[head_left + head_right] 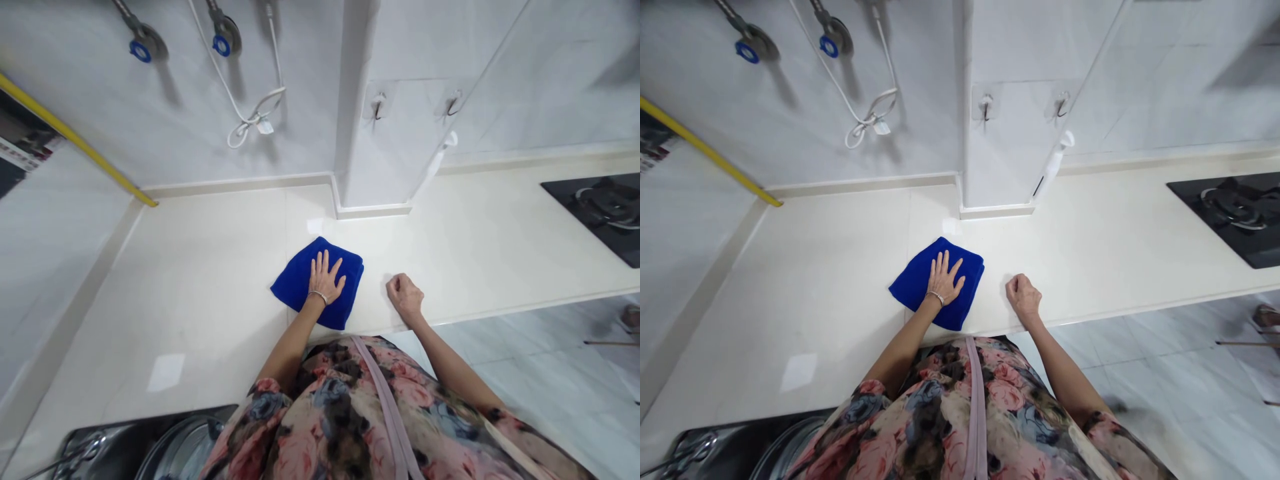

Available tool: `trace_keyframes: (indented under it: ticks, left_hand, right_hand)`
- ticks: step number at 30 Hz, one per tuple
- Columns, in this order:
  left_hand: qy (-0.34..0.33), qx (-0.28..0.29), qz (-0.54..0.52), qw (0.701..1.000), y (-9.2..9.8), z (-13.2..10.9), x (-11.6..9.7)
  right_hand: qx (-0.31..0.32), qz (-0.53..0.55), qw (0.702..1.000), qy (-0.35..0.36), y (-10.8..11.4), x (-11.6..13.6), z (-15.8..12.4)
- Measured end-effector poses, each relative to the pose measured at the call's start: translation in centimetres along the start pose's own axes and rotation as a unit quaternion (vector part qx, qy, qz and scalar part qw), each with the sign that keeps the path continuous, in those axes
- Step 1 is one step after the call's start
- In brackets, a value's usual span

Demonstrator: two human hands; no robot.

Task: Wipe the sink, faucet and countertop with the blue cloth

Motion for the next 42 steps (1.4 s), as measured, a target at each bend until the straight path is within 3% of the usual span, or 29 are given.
trace_keyframes:
  ticks: [6, 10, 17, 21, 26, 30, 33, 36, 39, 42]
  left_hand:
    - [0.013, 0.026, -0.001, 1.000, -0.5, -2.0, 0.7]
    - [0.040, 0.033, -0.014, 0.999, 0.2, -5.6, 3.3]
    - [0.177, 0.000, -0.011, 0.984, 2.6, -15.0, 11.5]
    - [0.272, -0.018, -0.005, 0.962, 4.6, -19.5, 17.3]
    - [0.410, -0.060, 0.002, 0.910, 8.0, -22.4, 25.6]
    - [0.467, -0.083, 0.001, 0.880, 9.7, -22.6, 29.5]
    - [0.497, -0.087, 0.009, 0.863, 10.2, -22.0, 30.0]
    - [0.519, -0.087, 0.017, 0.850, 10.1, -21.2, 29.0]
    - [0.529, -0.093, 0.018, 0.843, 9.2, -19.5, 26.5]
    - [0.486, -0.096, 0.019, 0.868, 7.5, -16.4, 22.2]
  right_hand:
    - [-0.003, -0.015, 1.000, 0.002, 0.3, 0.2, 0.0]
    - [-0.010, -0.029, 1.000, 0.006, 0.6, 0.4, -0.2]
    - [-0.024, -0.048, 0.998, 0.016, 0.8, 0.3, -0.2]
    - [-0.020, -0.050, 0.998, 0.014, 0.9, 0.2, -0.3]
    - [-0.017, -0.036, 0.999, 0.007, 1.0, -0.1, -0.3]
    - [-0.015, -0.033, 0.999, 0.010, 0.9, -0.1, -0.3]
    - [-0.012, -0.032, 0.999, 0.007, 0.8, -0.1, -0.3]
    - [-0.011, -0.031, 0.999, 0.010, 0.6, 0.0, -0.3]
    - [-0.012, -0.031, 0.999, 0.010, 0.5, 0.0, -0.2]
    - [-0.011, -0.030, 0.999, 0.008, 0.4, -0.1, -0.2]
Point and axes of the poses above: each hand's wrist, its own z-axis towards the middle knuckle, its own y-axis out of the back of the hand, x = y × z, the point moved 9 cm from there along z, towards the middle knuckle, and after that the axes turned 5 degrees about x, right-handed, at the moved point
